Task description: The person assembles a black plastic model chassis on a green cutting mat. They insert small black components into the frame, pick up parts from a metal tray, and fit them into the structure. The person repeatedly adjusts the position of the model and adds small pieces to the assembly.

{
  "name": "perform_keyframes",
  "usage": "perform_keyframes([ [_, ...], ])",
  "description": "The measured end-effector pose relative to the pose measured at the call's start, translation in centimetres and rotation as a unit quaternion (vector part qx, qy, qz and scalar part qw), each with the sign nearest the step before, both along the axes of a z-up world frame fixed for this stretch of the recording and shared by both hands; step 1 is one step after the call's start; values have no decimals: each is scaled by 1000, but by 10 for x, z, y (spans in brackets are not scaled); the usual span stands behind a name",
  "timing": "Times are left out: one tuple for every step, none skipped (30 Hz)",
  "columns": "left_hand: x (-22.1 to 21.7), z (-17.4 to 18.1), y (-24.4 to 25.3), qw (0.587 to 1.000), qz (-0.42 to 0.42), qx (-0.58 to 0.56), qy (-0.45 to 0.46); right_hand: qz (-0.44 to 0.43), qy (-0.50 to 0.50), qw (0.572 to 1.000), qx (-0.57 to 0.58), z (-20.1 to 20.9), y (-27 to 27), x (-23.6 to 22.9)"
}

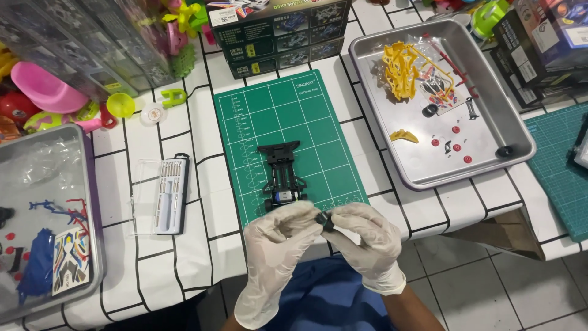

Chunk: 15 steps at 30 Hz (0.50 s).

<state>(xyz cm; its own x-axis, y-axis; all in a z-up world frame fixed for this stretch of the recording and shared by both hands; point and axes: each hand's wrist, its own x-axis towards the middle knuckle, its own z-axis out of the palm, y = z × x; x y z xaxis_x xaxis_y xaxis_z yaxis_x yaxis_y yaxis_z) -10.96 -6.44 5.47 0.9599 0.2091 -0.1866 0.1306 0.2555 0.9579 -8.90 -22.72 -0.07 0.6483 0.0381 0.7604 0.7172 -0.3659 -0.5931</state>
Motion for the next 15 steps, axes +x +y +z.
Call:
perform_keyframes([
  [2, -1, 4, 1000, 1, 0, -1, 1, -1, 1000, 0, 0, -1, 0],
  [4, -2, 9, 999, -43, 10, -20, 45, 19, 998, 32, -1, -2, 1],
  [4, -3, 13, 995, -87, 19, -37, 89, 41, 993, 64, -1, -4, 0],
  [4, -1, 14, 995, -86, 19, -36, 90, 42, 993, 64, 2, -4, 1],
  [3, 1, 14, 994, -100, 18, -36, 102, 45, 992, 64, 5, -4, 3],
  [3, 3, 15, 993, -114, 17, -37, 115, 48, 990, 64, 8, -4, 4],
  [1, 6, 13, 993, -114, 17, -37, 115, 48, 990, 65, 2, -6, 5],
  [-1, 8, 10, 992, -116, 39, -11, 103, 40, 992, 55, -4, -9, 6],
  [-4, 10, 8, 991, -119, 61, 16, 91, 33, 994, 44, -10, -12, 7],
  [-4, 9, 3, 991, -120, 60, 16, 91, 34, 994, 44, -8, -13, 6],
  [-6, 9, -1, 993, -89, 83, -5, 88, 45, 995, 25, -6, -13, 5],
  [-7, 8, -6, 992, -58, 106, -25, 85, 56, 995, 6, -4, -14, 3],
  [-7, 6, -5, 992, -57, 106, -24, 86, 58, 995, 6, -5, -15, 4],
  [-7, 4, -5, 992, -51, 103, -54, 123, 73, 990, 10, -5, -17, 5],
  [-6, 3, -4, 990, -47, 101, -86, 159, 87, 983, 13, -5, -19, 7],
])
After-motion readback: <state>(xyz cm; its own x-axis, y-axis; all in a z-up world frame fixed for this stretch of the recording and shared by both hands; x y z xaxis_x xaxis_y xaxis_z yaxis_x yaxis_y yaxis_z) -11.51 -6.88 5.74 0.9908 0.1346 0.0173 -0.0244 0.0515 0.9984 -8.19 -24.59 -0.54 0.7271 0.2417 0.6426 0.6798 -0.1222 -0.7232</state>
